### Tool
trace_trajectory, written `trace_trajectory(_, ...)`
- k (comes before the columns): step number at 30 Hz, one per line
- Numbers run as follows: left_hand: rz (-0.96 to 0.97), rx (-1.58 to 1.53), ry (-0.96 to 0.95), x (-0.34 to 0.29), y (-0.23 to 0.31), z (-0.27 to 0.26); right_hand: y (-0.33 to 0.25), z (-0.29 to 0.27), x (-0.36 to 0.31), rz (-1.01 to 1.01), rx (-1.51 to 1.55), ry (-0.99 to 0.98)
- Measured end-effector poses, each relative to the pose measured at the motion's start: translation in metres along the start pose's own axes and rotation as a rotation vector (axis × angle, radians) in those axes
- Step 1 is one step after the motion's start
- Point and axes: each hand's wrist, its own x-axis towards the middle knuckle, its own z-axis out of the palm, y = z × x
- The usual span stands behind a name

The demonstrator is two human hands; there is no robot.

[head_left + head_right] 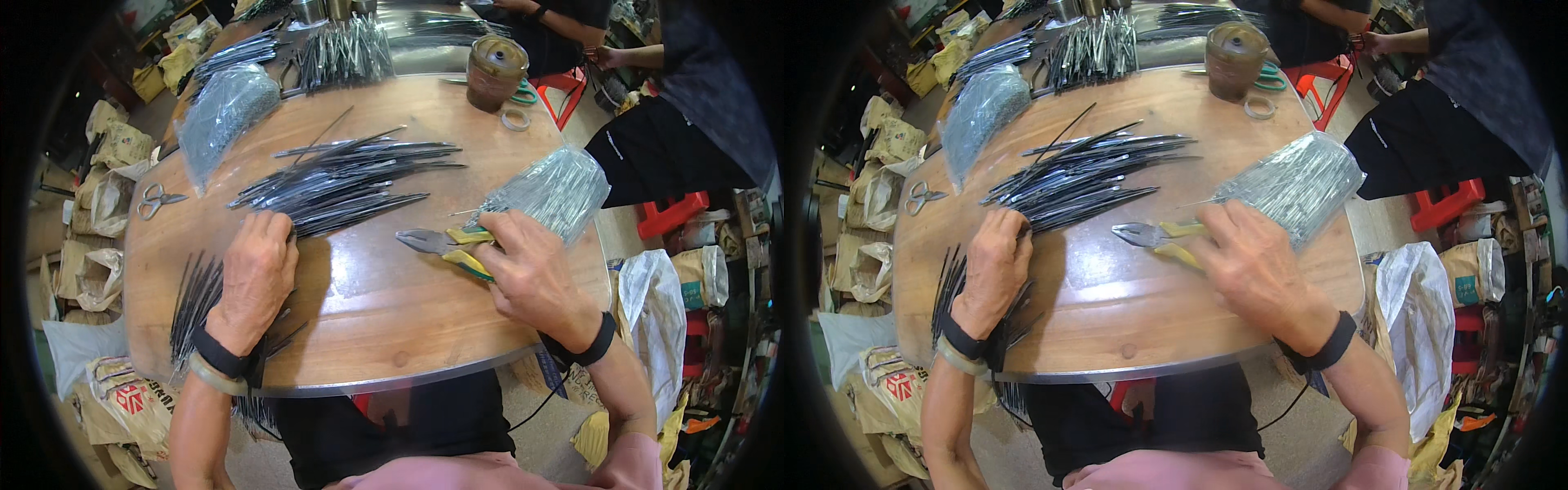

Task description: The person uses pliers to cut metal strips from a pile on the table, handling them one at a time and placing the cut pieces aside.

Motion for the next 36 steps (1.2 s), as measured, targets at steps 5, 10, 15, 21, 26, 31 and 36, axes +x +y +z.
trace_trajectory(5, -0.418, -0.602, -0.104, -0.006, 0.000, -0.032, -0.002, -0.015, -0.003, 0.059, 0.023, 0.146)
trace_trajectory(10, -0.916, -1.386, -0.246, -0.042, 0.026, -0.059, 0.005, -0.033, -0.021, 0.264, -0.109, 0.492)
trace_trajectory(15, -1.145, -1.793, -0.301, -0.109, 0.081, -0.045, 0.009, -0.031, -0.022, 0.240, -0.147, 0.441)
trace_trajectory(21, -1.281, -1.963, -0.237, -0.147, 0.115, -0.045, 0.001, -0.034, -0.024, 0.172, -0.176, 0.328)
trace_trajectory(26, -1.339, -2.047, -0.224, -0.159, 0.124, -0.031, 0.011, -0.031, -0.002, 0.057, -0.139, 0.371)
trace_trajectory(31, -1.333, -2.164, -0.248, -0.154, 0.127, -0.040, -0.010, -0.055, -0.007, -0.017, -0.183, 0.352)
trace_trajectory(36, -1.264, -2.454, -0.370, -0.165, 0.123, -0.029, -0.036, -0.071, -0.025, 0.340, 0.035, 0.593)
